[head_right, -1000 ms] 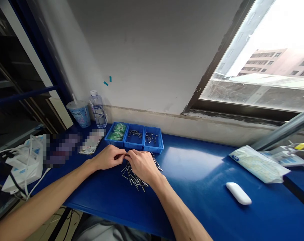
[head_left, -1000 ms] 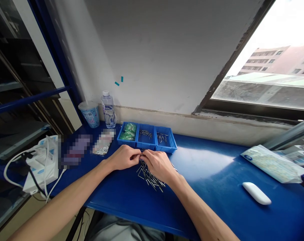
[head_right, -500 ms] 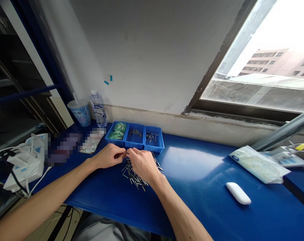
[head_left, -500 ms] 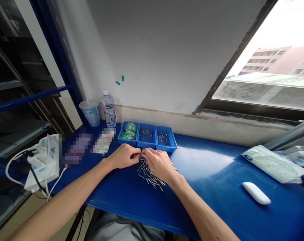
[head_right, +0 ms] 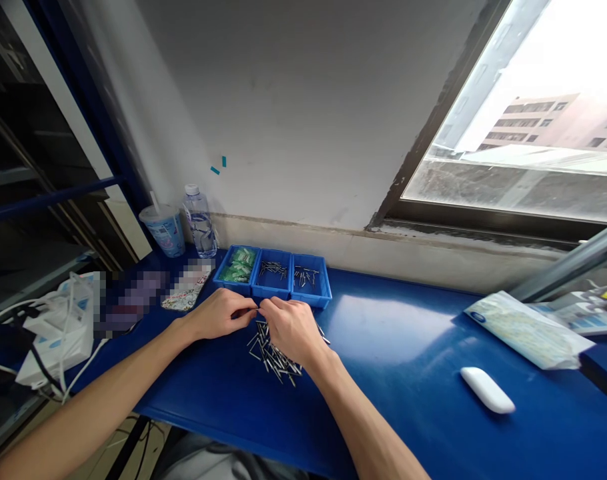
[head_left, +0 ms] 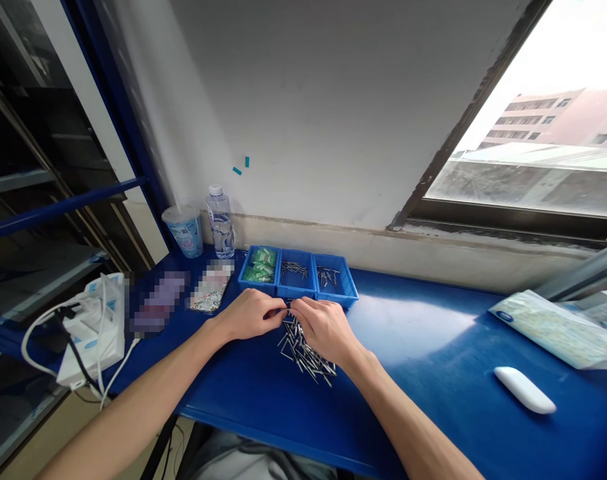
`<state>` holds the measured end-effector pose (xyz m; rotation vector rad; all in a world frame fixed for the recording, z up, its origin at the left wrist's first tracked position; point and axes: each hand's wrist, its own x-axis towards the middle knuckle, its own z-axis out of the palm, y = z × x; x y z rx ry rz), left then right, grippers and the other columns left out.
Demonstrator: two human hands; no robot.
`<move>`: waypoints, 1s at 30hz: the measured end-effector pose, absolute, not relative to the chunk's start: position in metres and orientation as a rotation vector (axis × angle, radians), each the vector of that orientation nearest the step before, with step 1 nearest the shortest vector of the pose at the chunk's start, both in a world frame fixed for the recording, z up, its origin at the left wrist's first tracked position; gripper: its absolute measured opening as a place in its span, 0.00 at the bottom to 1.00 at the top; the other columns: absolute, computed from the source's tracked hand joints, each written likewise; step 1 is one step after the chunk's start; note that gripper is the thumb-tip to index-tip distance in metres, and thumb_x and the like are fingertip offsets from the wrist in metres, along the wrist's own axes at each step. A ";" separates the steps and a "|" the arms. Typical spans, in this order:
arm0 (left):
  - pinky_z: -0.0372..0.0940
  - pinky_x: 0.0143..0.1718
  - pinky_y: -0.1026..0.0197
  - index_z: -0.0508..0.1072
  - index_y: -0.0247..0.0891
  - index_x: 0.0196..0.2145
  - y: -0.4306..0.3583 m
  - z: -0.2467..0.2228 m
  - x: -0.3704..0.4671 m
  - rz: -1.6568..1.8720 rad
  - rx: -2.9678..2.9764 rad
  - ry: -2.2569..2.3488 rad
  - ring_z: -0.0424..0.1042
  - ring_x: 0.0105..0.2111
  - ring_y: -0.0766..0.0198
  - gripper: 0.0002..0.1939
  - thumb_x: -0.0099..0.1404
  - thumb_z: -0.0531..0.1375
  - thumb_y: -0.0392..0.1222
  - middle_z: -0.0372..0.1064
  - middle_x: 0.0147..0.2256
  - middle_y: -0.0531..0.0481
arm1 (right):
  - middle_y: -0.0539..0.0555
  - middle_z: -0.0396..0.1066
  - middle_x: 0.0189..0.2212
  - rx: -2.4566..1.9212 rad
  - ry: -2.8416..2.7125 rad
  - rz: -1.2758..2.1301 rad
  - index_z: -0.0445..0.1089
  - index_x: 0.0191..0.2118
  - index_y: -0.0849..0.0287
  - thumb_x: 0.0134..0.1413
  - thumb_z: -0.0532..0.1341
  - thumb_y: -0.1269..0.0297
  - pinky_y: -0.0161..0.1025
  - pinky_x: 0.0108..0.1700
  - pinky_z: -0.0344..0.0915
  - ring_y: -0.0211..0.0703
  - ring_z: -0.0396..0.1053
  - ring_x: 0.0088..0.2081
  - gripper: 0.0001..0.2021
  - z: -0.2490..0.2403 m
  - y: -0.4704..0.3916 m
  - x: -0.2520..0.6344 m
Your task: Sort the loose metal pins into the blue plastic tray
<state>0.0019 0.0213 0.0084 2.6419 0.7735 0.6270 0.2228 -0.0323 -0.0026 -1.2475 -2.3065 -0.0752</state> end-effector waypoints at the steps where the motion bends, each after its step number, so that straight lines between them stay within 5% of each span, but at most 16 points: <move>1: 0.53 0.29 0.63 0.77 0.39 0.33 0.021 0.012 0.001 0.612 2.635 0.779 0.67 0.24 0.66 0.10 0.73 0.60 0.40 0.71 0.24 0.54 | 0.51 0.75 0.29 -1.231 -2.255 -0.096 0.71 0.39 0.58 0.75 0.50 0.69 0.36 0.32 0.55 0.39 0.68 0.26 0.14 -0.002 -0.031 0.226; 7: 0.59 0.27 0.67 0.80 0.40 0.32 0.017 0.020 -0.002 0.269 2.415 0.737 0.72 0.24 0.68 0.09 0.66 0.69 0.47 0.75 0.25 0.56 | 0.53 0.76 0.29 -1.124 -1.609 -0.243 0.71 0.41 0.58 0.76 0.52 0.62 0.36 0.32 0.61 0.39 0.69 0.26 0.13 0.019 -0.032 0.237; 13: 0.60 0.28 0.68 0.81 0.41 0.34 0.019 0.020 0.000 0.097 2.339 0.789 0.74 0.26 0.68 0.06 0.64 0.69 0.45 0.76 0.26 0.56 | 0.47 0.68 0.20 -1.470 -1.620 -0.165 0.73 0.48 0.58 0.75 0.49 0.49 0.35 0.27 0.53 0.40 0.65 0.21 0.21 0.031 -0.027 0.243; 22: 0.57 0.28 0.66 0.77 0.40 0.33 0.017 0.020 0.002 0.151 2.395 0.883 0.71 0.25 0.67 0.06 0.68 0.62 0.41 0.74 0.25 0.55 | 0.44 0.62 0.17 -1.407 -1.668 -0.222 0.69 0.37 0.57 0.76 0.51 0.58 0.33 0.25 0.49 0.34 0.57 0.17 0.16 0.013 -0.030 0.254; 30: 0.53 0.28 0.66 0.73 0.40 0.35 0.021 0.013 0.000 0.298 2.462 0.960 0.69 0.25 0.67 0.03 0.67 0.60 0.39 0.72 0.25 0.57 | 0.49 0.77 0.28 -1.167 -2.284 0.025 0.71 0.45 0.58 0.78 0.50 0.63 0.36 0.29 0.51 0.38 0.71 0.25 0.13 0.002 -0.036 0.228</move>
